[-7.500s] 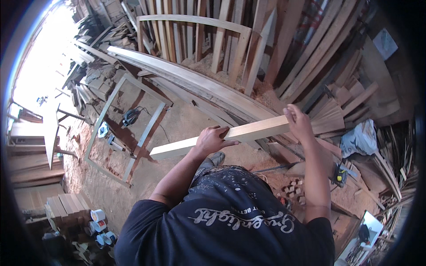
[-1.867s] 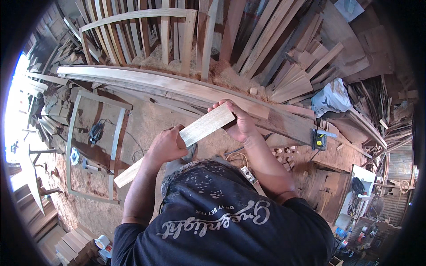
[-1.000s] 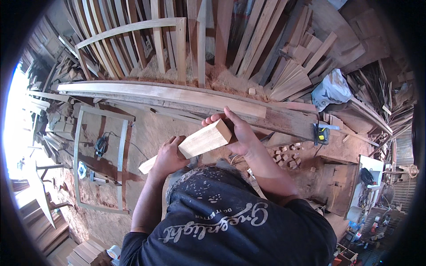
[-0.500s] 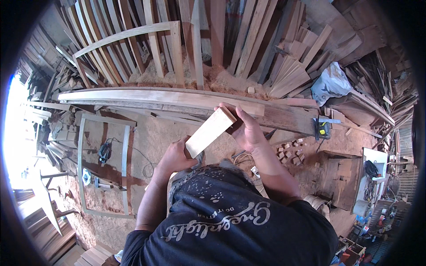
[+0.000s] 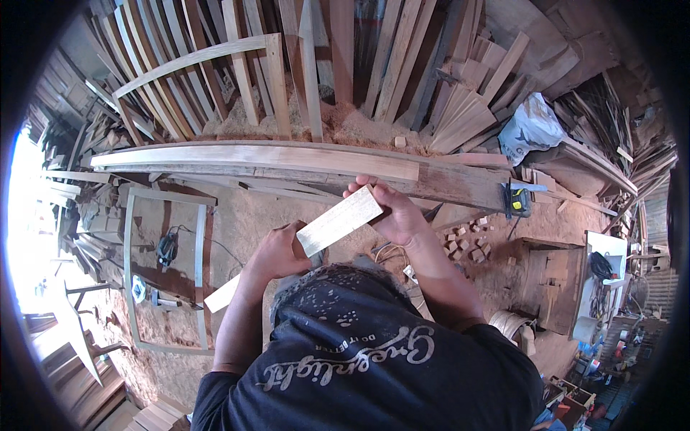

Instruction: The person measures a wooden plank with a tape measure and marks it with a pen. They then use a circular saw to cut the plank and place the cut piece aside. The person repeats the measuring and cutting process on another plank.

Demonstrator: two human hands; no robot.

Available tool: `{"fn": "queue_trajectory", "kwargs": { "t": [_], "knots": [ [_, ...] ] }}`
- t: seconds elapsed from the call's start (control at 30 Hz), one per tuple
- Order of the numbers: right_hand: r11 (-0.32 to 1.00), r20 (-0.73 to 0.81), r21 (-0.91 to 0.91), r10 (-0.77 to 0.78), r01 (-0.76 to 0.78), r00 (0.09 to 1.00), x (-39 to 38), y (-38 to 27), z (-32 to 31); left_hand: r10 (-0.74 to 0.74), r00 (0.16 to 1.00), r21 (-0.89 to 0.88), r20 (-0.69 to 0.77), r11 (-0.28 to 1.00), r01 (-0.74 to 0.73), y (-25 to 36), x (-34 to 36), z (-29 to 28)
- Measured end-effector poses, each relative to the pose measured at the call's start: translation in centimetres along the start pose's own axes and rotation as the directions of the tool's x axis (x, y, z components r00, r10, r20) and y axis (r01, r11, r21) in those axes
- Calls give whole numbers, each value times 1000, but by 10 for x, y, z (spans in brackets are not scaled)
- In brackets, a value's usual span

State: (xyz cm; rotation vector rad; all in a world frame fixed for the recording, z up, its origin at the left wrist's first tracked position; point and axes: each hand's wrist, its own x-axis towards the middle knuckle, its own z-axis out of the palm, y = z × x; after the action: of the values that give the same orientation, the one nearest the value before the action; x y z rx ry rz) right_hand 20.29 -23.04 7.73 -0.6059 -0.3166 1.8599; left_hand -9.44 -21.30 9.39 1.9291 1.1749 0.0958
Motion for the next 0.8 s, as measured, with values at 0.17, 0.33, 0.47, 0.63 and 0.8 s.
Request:
{"fn": "queue_trajectory", "kwargs": {
  "t": [0.17, 0.33, 0.47, 0.63, 0.8],
  "knots": [
    [1000, 24, 7, 23, -24, 999, -4, 11, -27, -27, 997, -40, 73, 999, 30, -2, -1, 17],
    [989, -221, 149, 53, -20, 974, -10, 30, -49, 66, 992, 17, -108, 998, -65, -16, -5, 52],
    [981, -62, 44, -188, 191, 980, -13, 62, -77, -14, 966, -88, -259, 996, -9, -43, 3, 70],
    [784, 68, -573, -247, 240, 967, -8, 85, -45, -139, 924, -338, -357, 941, 11, -55, 31, 61],
    [392, 180, -873, -294, 290, 939, 12, 99, 18, -35, 942, -457, -333, 880, -129, -87, 58, 38]
  ]
}}
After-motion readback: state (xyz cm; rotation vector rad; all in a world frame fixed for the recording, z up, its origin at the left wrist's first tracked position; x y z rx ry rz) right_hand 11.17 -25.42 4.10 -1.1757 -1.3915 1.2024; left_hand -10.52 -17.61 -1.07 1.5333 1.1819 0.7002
